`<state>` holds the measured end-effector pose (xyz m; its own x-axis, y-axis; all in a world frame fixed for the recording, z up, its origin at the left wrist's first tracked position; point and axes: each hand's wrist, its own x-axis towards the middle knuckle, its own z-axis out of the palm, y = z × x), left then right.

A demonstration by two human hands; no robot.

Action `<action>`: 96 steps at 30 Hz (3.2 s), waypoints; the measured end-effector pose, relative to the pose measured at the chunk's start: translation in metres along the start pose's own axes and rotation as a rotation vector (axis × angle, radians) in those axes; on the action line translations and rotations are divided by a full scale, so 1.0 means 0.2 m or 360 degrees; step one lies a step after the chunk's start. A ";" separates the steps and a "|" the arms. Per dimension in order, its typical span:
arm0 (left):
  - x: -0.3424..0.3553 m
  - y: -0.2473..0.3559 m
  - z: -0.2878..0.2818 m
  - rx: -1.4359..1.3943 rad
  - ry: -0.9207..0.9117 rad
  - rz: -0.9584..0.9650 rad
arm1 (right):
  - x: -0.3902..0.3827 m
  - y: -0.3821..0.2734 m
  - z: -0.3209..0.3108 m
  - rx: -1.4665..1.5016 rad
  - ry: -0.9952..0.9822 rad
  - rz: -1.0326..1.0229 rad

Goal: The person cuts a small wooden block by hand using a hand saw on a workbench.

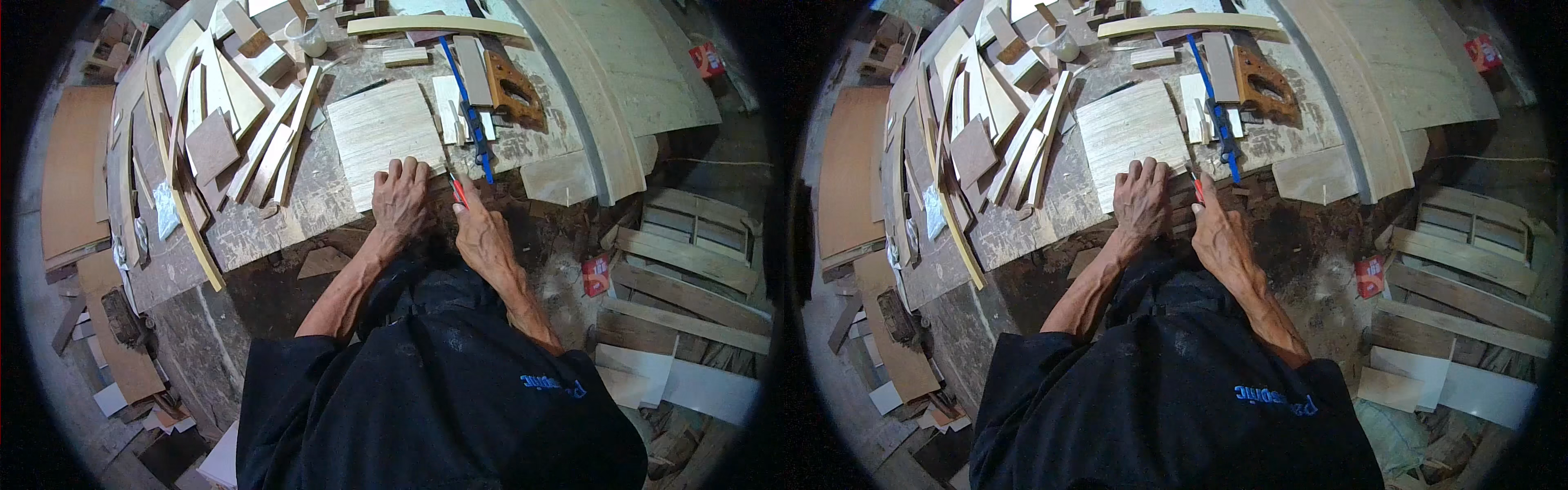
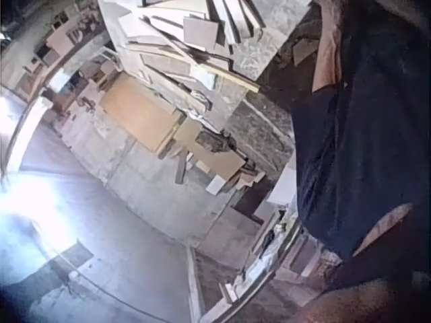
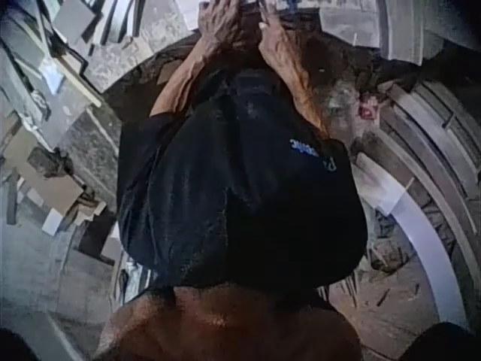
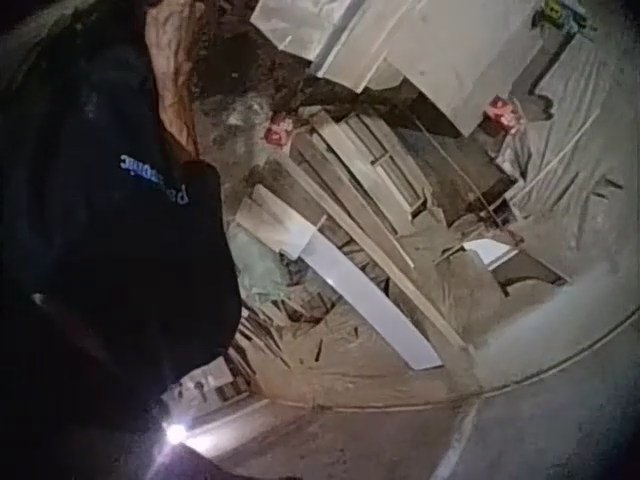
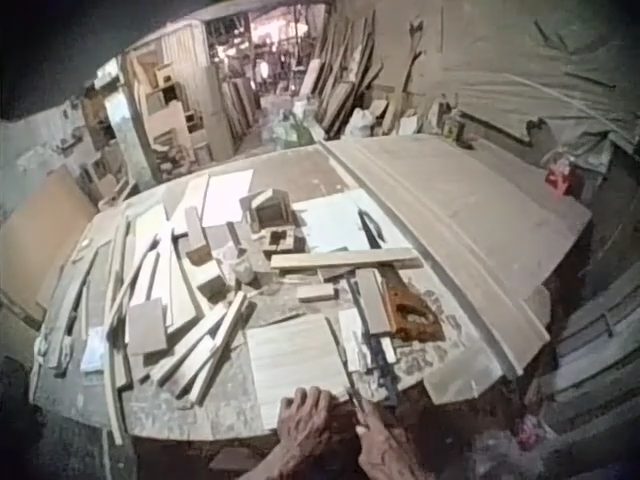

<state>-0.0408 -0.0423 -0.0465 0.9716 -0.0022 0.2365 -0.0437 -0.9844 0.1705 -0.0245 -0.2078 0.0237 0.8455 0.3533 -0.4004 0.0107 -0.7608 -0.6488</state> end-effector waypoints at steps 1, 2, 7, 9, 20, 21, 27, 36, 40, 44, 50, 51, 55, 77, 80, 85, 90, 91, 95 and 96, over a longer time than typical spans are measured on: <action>0.00 0.00 -0.01 0.0006 0.0000 0.0004 | -0.01 0.01 0.00 0.0006 0.0003 -0.0002; 0.00 0.00 -0.02 -0.0025 -0.0003 -0.0006 | -0.02 0.02 0.00 0.0051 0.0095 -0.0068; 0.00 0.01 -0.03 -0.0080 0.0008 -0.0028 | -0.03 0.07 0.00 0.0109 0.0181 -0.0065; 0.00 0.01 -0.03 -0.0109 -0.0027 -0.0024 | -0.03 0.09 0.03 0.0146 0.0148 -0.0046; 0.02 0.03 -0.04 0.0022 -0.0124 -0.0081 | -0.01 0.13 0.01 0.0211 0.0006 0.0034; 0.01 0.02 -0.03 0.0018 -0.0109 -0.0068 | -0.01 0.14 0.01 0.0197 0.0029 -0.0031; 0.02 0.02 -0.02 -0.0016 -0.0134 -0.0058 | 0.01 0.15 0.02 0.0163 0.0058 -0.0221; 0.02 0.03 -0.04 -0.0041 -0.0166 -0.0038 | 0.01 0.08 0.03 -0.0004 0.0151 -0.0174; 0.02 0.01 -0.02 -0.0003 -0.0067 -0.0008 | 0.06 0.12 0.04 0.0242 0.0071 -0.0123; 0.01 0.01 -0.02 0.0051 -0.0091 -0.0017 | 0.00 0.15 0.06 0.0288 0.0133 -0.0019; 0.02 0.03 -0.04 -0.0018 -0.0147 -0.0051 | -0.01 0.16 0.08 0.0281 0.0069 0.0036; 0.02 0.03 -0.03 -0.0006 -0.0143 -0.0061 | -0.01 0.15 0.08 0.0282 0.0069 0.0034; 0.02 0.02 -0.03 0.0065 -0.0109 -0.0018 | -0.01 0.14 0.07 0.0233 0.0100 -0.0050; 0.03 0.03 -0.06 -0.0011 -0.0159 -0.0061 | 0.01 0.12 0.02 0.0226 -0.0010 -0.0003; 0.03 0.03 -0.05 0.0009 -0.0144 -0.0066 | 0.01 0.14 0.04 0.0229 0.0024 -0.0018; 0.03 0.03 -0.06 0.0016 -0.0155 -0.0046 | 0.00 0.14 0.03 0.0218 0.0053 -0.0048; 0.02 0.03 -0.05 0.0008 -0.0118 -0.0044 | 0.01 0.15 0.04 0.0227 0.0033 -0.0070; 0.02 0.03 -0.04 0.0008 -0.0139 -0.0050 | 0.00 0.13 0.03 0.0185 0.0007 -0.0056; 0.02 0.03 -0.05 -0.0031 -0.0188 -0.0068 | -0.01 0.10 0.03 0.0067 0.0076 -0.0101; 0.02 0.03 -0.04 -0.0033 -0.0193 -0.0068 | 0.00 0.10 0.03 0.0068 0.0073 -0.0096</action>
<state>-0.0391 -0.0459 -0.0374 0.9936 0.0169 0.1114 -0.0056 -0.9802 0.1981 -0.0277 -0.2194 0.0077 0.8675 0.3721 -0.3303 0.0406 -0.7145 -0.6985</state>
